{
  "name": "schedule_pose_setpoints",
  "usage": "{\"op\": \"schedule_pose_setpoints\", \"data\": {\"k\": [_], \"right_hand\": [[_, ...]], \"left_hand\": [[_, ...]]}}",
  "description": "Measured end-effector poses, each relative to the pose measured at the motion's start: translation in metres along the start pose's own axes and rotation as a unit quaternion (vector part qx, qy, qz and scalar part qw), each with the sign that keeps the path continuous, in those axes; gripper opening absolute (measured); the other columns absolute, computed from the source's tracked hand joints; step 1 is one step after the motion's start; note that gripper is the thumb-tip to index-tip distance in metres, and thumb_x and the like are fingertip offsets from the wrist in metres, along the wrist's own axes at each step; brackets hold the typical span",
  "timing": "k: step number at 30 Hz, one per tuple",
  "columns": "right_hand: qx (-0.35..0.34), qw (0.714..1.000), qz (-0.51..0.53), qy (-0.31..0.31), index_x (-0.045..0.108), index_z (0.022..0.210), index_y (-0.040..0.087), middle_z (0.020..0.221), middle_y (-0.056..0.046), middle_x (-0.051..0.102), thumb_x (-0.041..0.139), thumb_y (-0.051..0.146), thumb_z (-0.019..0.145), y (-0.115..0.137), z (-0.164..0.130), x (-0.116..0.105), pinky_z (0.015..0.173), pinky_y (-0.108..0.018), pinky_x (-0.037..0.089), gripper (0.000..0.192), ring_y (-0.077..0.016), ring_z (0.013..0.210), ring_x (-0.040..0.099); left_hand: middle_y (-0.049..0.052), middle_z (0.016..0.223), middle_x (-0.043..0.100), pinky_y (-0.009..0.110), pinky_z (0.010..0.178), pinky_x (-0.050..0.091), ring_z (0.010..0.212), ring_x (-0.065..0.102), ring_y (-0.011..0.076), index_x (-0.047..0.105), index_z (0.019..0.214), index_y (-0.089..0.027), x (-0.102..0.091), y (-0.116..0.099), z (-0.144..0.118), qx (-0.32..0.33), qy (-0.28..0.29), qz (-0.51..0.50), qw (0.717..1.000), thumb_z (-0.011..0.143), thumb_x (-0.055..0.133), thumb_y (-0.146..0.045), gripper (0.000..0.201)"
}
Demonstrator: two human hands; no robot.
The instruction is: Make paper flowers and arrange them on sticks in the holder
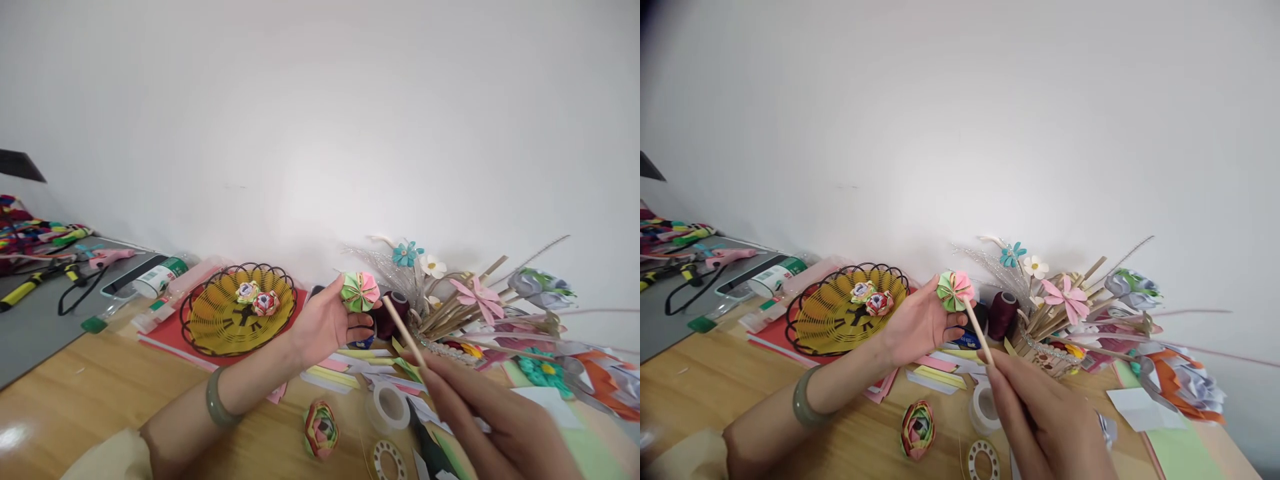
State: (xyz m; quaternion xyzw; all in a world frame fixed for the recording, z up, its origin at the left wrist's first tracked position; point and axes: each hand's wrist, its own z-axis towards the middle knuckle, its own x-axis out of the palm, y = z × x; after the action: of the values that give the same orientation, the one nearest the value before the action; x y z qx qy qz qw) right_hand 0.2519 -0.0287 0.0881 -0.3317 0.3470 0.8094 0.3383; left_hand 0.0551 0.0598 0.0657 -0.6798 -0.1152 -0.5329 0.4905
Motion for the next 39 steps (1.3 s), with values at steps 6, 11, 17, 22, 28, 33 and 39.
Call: {"op": "schedule_pose_setpoints", "data": {"k": [6, 11, 17, 22, 28, 33, 39], "right_hand": [[0.038, 0.994, 0.088, 0.059, 0.067, 0.106, 0.025, 0.097, -0.003, 0.072, 0.044, 0.035, 0.087, 0.018, 0.019, 0.009, 0.072, -0.025, 0.056, 0.031, -0.0218, 0.084, 0.068], [0.078, 0.986, 0.13, 0.068, 0.069, 0.102, 0.025, 0.093, -0.002, 0.072, 0.046, 0.037, 0.086, 0.015, 0.02, 0.013, 0.072, -0.026, 0.055, 0.031, -0.0224, 0.084, 0.068], [0.165, 0.955, 0.228, 0.092, 0.072, 0.093, 0.023, 0.07, -0.001, 0.069, 0.049, 0.04, 0.084, 0.022, 0.025, 0.012, 0.058, -0.02, 0.053, 0.03, -0.017, 0.067, 0.065], [0.227, 0.929, 0.269, 0.111, 0.072, 0.088, 0.017, 0.046, 0.001, 0.054, 0.047, 0.045, 0.084, 0.017, 0.023, 0.012, 0.032, -0.017, 0.038, 0.037, -0.0106, 0.038, 0.05], [0.095, 0.989, 0.098, 0.065, 0.072, 0.094, 0.022, 0.084, -0.004, 0.073, 0.047, 0.039, 0.085, 0.011, 0.023, 0.014, 0.058, -0.024, 0.055, 0.032, -0.0208, 0.073, 0.068], [0.007, 1.0, -0.007, 0.021, 0.072, 0.097, 0.02, 0.091, -0.007, 0.073, 0.043, 0.036, 0.087, 0.007, 0.015, 0.018, 0.065, -0.029, 0.058, 0.034, -0.0225, 0.078, 0.07], [-0.059, 0.996, -0.059, 0.024, 0.07, 0.097, 0.019, 0.094, -0.008, 0.072, 0.039, 0.031, 0.089, 0.004, 0.011, 0.015, 0.059, -0.027, 0.058, 0.034, -0.0217, 0.077, 0.07]], "left_hand": [[0.008, 0.079, 0.062, 0.023, 0.062, 0.05, 0.066, 0.062, 0.0136, 0.059, 0.09, -0.011, 0.001, -0.001, 0.0, 0.003, -0.019, 0.001, 1.0, 0.089, 0.036, -0.04, 0.036], [0.008, 0.082, 0.063, 0.024, 0.064, 0.05, 0.066, 0.061, 0.0133, 0.059, 0.09, -0.011, 0.0, 0.0, 0.0, 0.0, -0.014, -0.001, 1.0, 0.088, 0.039, -0.036, 0.032], [0.007, 0.077, 0.062, 0.023, 0.064, 0.05, 0.066, 0.062, 0.0131, 0.06, 0.088, -0.009, -0.002, 0.002, 0.0, -0.004, -0.042, 0.001, 0.999, 0.087, 0.043, -0.033, 0.029], [0.007, 0.077, 0.063, 0.024, 0.067, 0.05, 0.066, 0.061, 0.0128, 0.06, 0.087, -0.01, -0.004, 0.001, -0.001, 0.014, -0.068, 0.034, 0.997, 0.083, 0.051, -0.027, 0.02], [0.005, 0.073, 0.061, 0.021, 0.057, 0.049, 0.058, 0.057, 0.0095, 0.061, 0.083, -0.011, 0.001, -0.005, -0.002, 0.041, -0.08, 0.118, 0.989, 0.079, 0.057, -0.026, 0.016], [0.004, 0.068, 0.06, 0.019, 0.053, 0.047, 0.053, 0.054, 0.0082, 0.063, 0.079, -0.011, 0.003, -0.008, -0.003, 0.026, -0.077, 0.159, 0.984, 0.081, 0.054, -0.027, 0.019], [0.002, 0.067, 0.062, 0.016, 0.049, 0.045, 0.049, 0.054, 0.0065, 0.064, 0.082, -0.013, -0.002, -0.007, -0.003, -0.002, -0.066, 0.153, 0.986, 0.083, 0.053, -0.032, 0.022]]}}
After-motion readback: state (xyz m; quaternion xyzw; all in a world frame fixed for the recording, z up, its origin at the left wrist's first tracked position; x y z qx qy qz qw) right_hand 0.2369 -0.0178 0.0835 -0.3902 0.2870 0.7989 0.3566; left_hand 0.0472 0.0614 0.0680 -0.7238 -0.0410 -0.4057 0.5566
